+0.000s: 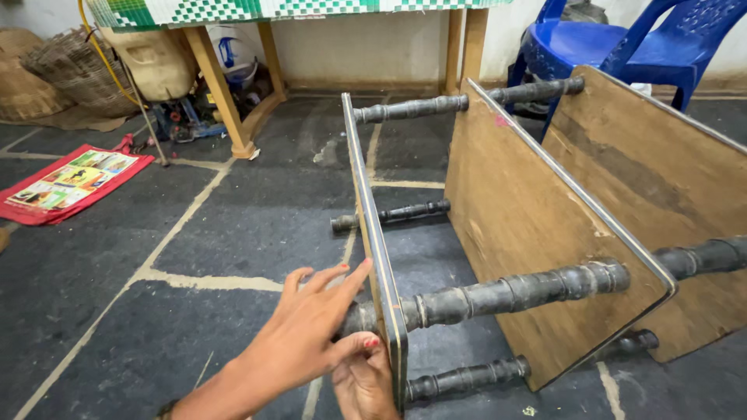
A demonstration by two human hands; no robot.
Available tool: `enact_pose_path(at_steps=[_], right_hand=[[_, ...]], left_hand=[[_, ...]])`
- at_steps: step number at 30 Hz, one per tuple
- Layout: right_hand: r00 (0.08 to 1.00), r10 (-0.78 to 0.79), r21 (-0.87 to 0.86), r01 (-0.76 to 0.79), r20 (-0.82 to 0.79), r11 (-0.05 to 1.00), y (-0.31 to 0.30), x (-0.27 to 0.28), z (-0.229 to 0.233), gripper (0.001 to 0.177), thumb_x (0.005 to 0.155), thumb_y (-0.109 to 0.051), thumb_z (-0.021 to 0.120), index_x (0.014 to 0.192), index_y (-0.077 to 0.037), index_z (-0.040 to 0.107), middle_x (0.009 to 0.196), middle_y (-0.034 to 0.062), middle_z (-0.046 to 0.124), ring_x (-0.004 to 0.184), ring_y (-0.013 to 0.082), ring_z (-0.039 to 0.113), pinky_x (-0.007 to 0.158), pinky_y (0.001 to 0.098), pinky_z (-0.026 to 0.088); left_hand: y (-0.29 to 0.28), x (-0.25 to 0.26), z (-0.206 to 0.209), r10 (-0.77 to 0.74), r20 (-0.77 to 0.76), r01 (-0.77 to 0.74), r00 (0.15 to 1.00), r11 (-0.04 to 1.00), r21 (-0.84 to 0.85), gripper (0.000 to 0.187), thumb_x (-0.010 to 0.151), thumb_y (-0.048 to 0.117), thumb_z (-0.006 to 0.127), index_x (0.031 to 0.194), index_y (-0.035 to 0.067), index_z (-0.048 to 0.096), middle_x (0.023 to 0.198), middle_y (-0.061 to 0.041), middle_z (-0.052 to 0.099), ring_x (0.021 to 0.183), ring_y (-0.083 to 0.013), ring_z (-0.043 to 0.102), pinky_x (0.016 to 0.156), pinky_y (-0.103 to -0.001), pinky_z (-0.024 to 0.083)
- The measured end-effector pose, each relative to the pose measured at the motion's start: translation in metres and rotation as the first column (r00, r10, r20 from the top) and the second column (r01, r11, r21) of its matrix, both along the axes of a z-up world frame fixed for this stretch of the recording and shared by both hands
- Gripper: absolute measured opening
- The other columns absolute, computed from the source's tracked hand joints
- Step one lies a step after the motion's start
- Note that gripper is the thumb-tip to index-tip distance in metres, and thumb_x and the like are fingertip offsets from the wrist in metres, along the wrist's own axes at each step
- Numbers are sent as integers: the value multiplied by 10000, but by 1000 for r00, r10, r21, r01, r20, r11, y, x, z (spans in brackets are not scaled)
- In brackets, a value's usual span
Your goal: The person inserts a metal leg into a hole on the underside of a wooden table top. They then lift the table top and insert another metal leg into a different hole, securing it in place.
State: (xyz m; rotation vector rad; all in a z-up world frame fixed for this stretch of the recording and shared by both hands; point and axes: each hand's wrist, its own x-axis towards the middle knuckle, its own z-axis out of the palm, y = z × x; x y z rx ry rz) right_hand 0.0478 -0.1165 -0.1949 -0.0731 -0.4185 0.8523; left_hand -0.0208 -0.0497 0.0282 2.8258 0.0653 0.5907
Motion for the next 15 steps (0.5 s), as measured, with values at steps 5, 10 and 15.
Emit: enact_pose_path(at_steps=[5,10,15], right_hand=[[982,-55,-178,23,-179,984,5,-1,2,556,926,-158,753,1432,-140,524,1202,-5,624,999,95,619,774,261,504],[998,-50,-223,43,-23,974,0,-1,14,459,899,-171,770,1304,-85,572,1137,40,669,1021,171,636,773,318,522],[1000,-10,-116,9,-10,993,-6,-2,35,402,956,-170,717,1317,-97,556,1211,56,652,1109,199,620,884,381,515]], left_hand=[[11,-27,2,111,-55,-119,992,979,-167,730,660,467,887,1264,151,625,1176,-85,686,1095,-315,631,880,-424,485],[14,-37,-6,144,-118,-173,982,943,-286,587,680,327,848,1177,133,603,1084,-53,688,907,-301,710,733,-380,556],[16,-38,-4,116,-25,-118,993,939,-323,522,725,276,868,1165,102,647,1049,-62,728,864,-264,722,718,-358,558]])
